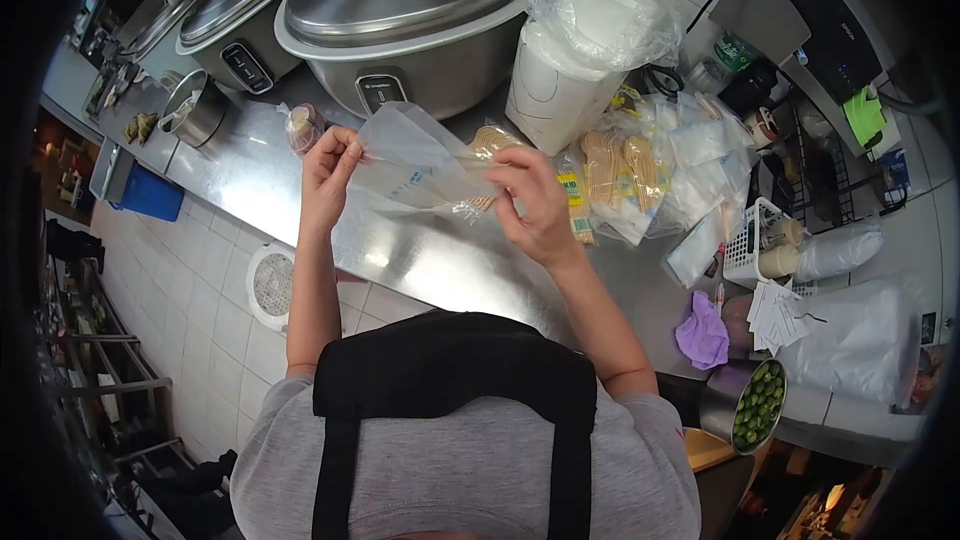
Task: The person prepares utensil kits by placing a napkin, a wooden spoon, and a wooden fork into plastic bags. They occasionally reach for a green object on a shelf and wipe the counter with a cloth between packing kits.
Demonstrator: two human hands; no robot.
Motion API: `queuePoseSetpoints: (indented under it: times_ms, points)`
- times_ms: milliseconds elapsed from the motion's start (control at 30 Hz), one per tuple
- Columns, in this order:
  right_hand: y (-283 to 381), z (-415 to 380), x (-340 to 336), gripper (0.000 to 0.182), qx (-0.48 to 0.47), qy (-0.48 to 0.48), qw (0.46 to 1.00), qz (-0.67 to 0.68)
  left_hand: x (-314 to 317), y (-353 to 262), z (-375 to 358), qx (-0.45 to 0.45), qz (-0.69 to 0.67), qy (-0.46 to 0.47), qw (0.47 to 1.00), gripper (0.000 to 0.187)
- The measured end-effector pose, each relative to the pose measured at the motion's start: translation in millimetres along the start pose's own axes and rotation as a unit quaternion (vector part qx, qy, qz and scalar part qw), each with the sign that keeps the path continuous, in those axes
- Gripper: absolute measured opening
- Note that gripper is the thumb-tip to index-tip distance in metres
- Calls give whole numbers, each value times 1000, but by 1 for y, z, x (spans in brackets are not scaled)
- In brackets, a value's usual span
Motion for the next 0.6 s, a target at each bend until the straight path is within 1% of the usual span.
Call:
queuePoseSetpoints:
  times_ms: [33,67,133,200,267,300,333,367,433,467,533,567,600]
  points:
    - [-4,0,-4,17,42,-20,998,35,2,-3,0,4,7,2,1000,10]
    - [-11,-3,-6,17,42,-20,998,35,4,-6,0,7,15,4,1000,10]
    - [-28,-2,-11,20,70,-34,994,77,10,-11,1,20,39,10,999,10]
    - [-26,11,-10,23,90,-23,992,84,19,-17,2,34,61,20,997,10]
    - [-13,29,-2,26,111,-14,990,90,37,-27,1,45,172,77,981,9]
    - [0,38,9,29,78,12,994,76,45,-29,0,37,205,91,974,7]
    - [8,43,16,31,45,37,996,61,49,-28,-2,38,206,93,973,7]
    - [7,45,17,31,44,35,997,62,54,-25,-4,34,219,118,968,7]
    - [8,43,37,28,-9,195,981,6,59,-22,-7,17,244,149,958,8]
    - [5,45,37,28,-11,196,980,8,57,-22,-8,17,245,146,958,8]
    - [-5,44,39,16,-2,280,959,-48,52,-16,-13,-9,223,155,962,11]
    - [-6,45,35,16,-4,283,958,-46,45,-9,-15,-10,223,151,963,11]
    - [-5,50,26,13,13,259,965,-22,34,5,-18,-33,288,166,943,12]
Point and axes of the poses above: each hand's wrist, its own z-axis towards the middle knuckle, its own x-axis out of the palm, y = z × x, the point moved 6 cm from there along z, towards the middle knuckle, and after that the axes turned 11 degrees about -z, right-handed, at the moved point
